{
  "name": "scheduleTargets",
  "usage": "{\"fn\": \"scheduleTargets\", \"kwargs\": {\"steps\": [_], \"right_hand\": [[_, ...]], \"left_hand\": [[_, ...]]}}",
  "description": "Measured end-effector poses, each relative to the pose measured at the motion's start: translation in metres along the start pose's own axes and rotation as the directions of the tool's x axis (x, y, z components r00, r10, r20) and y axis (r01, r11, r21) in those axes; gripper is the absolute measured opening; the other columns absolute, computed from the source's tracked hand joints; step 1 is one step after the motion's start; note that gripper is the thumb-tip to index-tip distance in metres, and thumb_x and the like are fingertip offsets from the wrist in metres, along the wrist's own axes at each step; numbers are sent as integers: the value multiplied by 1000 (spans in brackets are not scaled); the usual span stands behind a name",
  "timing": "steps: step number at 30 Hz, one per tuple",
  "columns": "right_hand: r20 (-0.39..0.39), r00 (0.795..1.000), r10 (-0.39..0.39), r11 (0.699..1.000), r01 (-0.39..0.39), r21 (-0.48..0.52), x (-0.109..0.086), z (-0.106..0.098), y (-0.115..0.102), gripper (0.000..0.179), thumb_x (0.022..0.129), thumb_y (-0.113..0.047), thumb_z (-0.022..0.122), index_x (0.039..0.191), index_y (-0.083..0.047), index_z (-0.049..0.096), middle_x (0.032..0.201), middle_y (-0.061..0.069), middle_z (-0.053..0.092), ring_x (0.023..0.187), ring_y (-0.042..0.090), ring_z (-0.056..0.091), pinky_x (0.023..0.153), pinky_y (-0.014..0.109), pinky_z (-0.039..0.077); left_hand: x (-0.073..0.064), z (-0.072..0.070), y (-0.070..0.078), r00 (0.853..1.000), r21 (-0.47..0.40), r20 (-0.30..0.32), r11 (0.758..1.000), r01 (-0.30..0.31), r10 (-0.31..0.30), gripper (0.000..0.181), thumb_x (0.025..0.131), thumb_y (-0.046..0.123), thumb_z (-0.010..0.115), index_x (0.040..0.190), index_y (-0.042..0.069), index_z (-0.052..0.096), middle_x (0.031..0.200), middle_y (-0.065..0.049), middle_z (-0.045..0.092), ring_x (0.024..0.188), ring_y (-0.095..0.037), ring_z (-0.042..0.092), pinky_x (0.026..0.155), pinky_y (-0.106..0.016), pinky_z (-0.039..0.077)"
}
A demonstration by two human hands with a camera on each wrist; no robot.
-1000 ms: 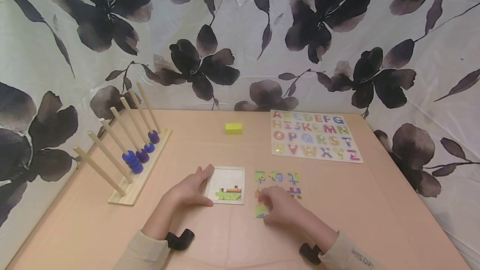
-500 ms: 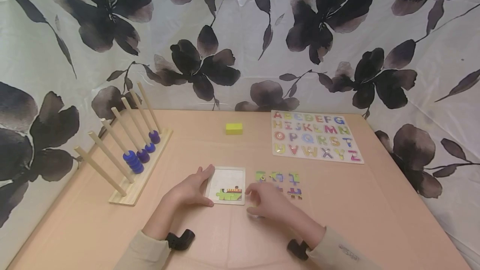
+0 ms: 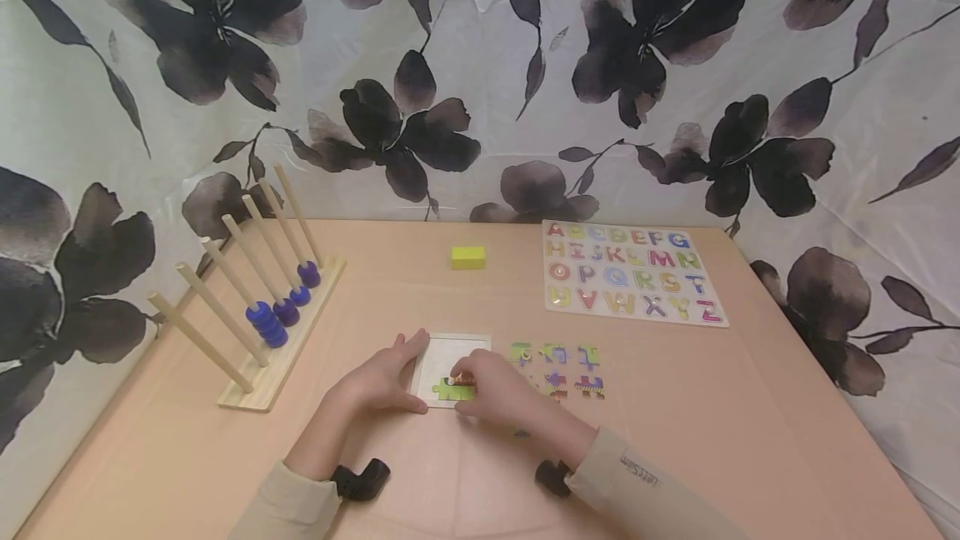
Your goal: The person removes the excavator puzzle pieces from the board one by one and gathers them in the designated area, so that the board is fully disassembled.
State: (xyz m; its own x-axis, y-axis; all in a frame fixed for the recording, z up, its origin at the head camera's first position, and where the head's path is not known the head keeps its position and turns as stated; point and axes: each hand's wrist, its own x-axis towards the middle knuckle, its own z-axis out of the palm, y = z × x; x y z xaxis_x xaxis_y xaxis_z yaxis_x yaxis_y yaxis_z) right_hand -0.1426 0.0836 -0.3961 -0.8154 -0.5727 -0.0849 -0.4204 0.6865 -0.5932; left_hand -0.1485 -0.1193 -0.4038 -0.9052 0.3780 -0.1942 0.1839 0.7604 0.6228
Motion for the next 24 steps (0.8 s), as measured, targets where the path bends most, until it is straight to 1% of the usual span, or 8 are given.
{"fn": "scheduleTargets", "kwargs": {"steps": [6,9,13,17,21,24], "right_hand": [[62,998,19,999,-16,-48,10,4,-2,43,71,-19,78,109,-3,64,89,1,55,76,13,47,64,22,42],[65,997,35,998,-32,-52,13,5,-4,44,70,-17,78,108,0,64,87,2,54,74,13,47,63,22,44],[41,998,44,997,-41,-69,15,4,-5,36,69,-14,79,99,1,66,81,3,53,71,14,46,63,23,44],[33,999,33,994,-29,-102,17,5,-4,25,69,-12,79,86,-1,66,75,1,51,68,13,43,60,23,42],[37,999,30,993,-26,-113,18,7,-4,23,69,-12,79,83,-2,63,74,0,47,67,12,43,58,21,41],[35,998,45,994,-42,-100,18,7,-4,25,69,-11,79,83,-3,60,74,1,46,68,13,42,58,22,40]], "left_hand": [[-1,-1,0,1000,-11,2,1000,-8,8,99,60,17,86,139,-5,30,147,-16,26,133,-42,16,102,-62,17],[-1,-1,0,1000,-13,2,1000,-8,8,99,60,16,86,139,-5,30,147,-16,26,133,-42,16,102,-62,17],[0,-1,0,1000,-12,2,1000,-3,3,100,60,17,86,140,-5,30,147,-15,26,134,-42,16,103,-61,17],[0,-1,1,1000,-16,3,1000,-4,4,100,59,16,86,139,-5,30,147,-16,27,134,-42,16,102,-61,16],[0,0,1,1000,-14,5,1000,-3,3,99,60,16,86,139,-5,31,147,-16,26,134,-42,16,102,-62,16],[1,0,1,1000,-12,7,1000,0,0,99,60,16,86,139,-5,30,147,-16,26,134,-42,16,103,-61,16]]}}
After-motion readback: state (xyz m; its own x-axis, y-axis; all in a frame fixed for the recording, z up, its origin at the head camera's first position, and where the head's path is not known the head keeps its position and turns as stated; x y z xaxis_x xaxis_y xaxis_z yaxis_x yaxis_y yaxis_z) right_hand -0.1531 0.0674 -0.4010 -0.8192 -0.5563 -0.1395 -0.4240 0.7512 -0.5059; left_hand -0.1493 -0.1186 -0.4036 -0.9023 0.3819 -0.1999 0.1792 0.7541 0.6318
